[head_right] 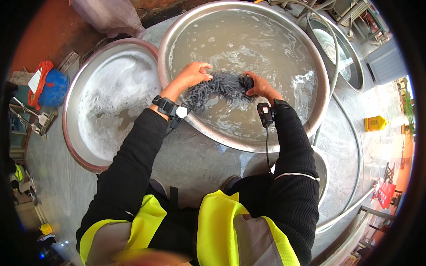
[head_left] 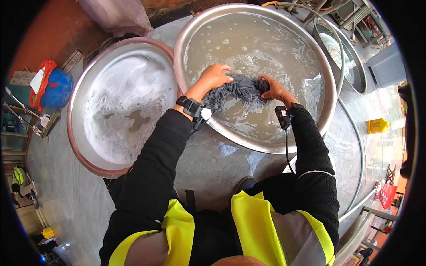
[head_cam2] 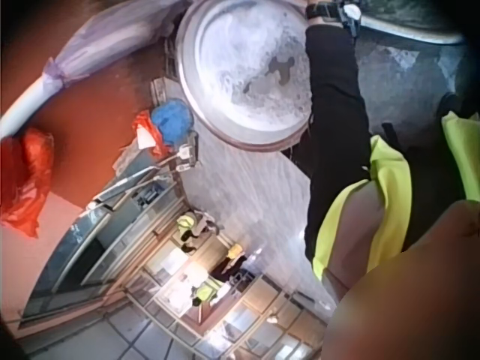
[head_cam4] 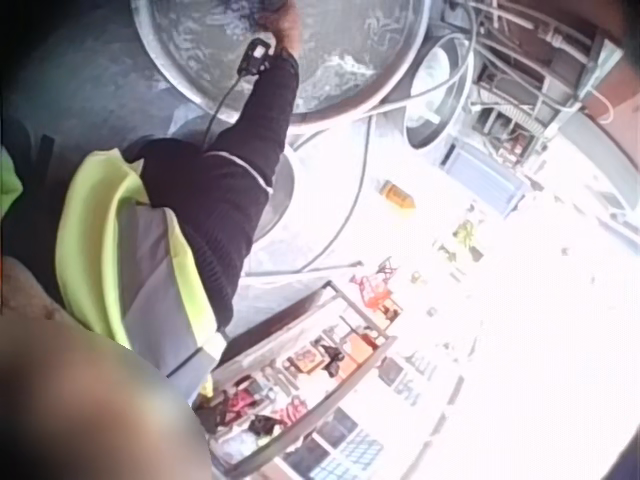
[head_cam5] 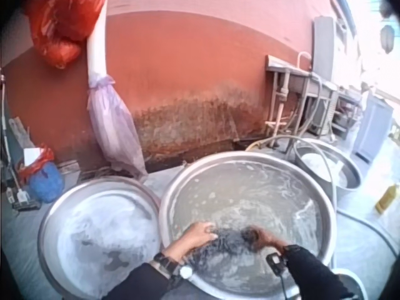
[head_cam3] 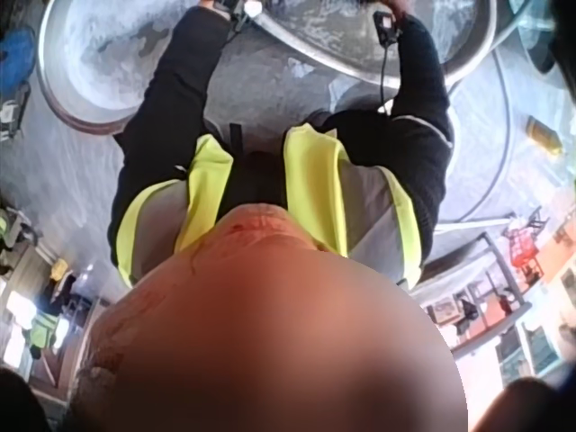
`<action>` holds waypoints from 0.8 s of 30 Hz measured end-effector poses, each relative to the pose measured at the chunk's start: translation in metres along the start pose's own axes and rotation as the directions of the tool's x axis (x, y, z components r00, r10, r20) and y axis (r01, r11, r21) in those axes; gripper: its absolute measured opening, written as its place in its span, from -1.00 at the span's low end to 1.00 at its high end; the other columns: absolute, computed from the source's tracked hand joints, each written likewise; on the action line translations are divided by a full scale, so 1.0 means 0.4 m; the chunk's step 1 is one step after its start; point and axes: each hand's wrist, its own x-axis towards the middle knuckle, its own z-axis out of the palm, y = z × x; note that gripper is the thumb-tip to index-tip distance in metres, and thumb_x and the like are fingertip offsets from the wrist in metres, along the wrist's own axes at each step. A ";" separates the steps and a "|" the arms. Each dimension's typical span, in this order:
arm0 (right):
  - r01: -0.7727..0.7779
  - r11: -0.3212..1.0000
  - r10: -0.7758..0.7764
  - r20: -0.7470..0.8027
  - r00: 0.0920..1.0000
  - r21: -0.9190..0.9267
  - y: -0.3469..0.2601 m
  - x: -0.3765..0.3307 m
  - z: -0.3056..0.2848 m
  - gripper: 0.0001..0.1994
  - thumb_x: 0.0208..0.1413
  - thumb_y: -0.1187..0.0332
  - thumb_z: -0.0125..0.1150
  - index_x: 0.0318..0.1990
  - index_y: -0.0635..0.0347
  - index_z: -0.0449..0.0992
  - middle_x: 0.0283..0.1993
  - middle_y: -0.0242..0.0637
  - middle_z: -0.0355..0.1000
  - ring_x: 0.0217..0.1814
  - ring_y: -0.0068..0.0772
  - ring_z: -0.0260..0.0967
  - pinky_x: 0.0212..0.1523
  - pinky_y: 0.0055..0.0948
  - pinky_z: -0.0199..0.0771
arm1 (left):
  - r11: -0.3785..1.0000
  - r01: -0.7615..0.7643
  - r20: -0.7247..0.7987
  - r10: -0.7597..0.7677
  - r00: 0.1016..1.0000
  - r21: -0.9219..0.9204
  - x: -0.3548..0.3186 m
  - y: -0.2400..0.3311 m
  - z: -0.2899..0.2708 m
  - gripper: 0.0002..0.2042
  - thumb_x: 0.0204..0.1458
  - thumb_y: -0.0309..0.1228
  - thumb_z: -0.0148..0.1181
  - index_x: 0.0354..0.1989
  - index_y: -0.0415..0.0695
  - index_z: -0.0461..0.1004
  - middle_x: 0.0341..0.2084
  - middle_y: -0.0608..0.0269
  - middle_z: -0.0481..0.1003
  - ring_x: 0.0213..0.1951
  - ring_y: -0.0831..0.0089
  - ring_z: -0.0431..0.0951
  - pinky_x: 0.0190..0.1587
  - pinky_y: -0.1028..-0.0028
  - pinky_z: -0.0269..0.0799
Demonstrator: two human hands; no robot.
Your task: The person repeatedly submerges a dark gray cloth into a soapy metal basin, scrubs it by hand, wrings it out, and transfers it to a second basin of clear water to rinse. The process is repeated several times with the same cloth.
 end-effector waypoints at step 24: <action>0.159 -0.172 -0.164 -0.187 0.968 0.972 -0.415 0.006 -0.109 -0.68 0.09 0.32 0.03 -0.07 0.35 0.30 -0.05 -0.12 0.34 -0.01 -0.21 0.31 0.07 -0.25 0.27 | -0.391 0.426 0.392 0.168 0.904 -0.816 -0.106 0.074 0.158 0.10 -0.39 0.41 -0.11 0.18 -0.34 -0.08 0.09 -0.12 0.11 0.11 0.07 0.16 0.03 -0.21 0.07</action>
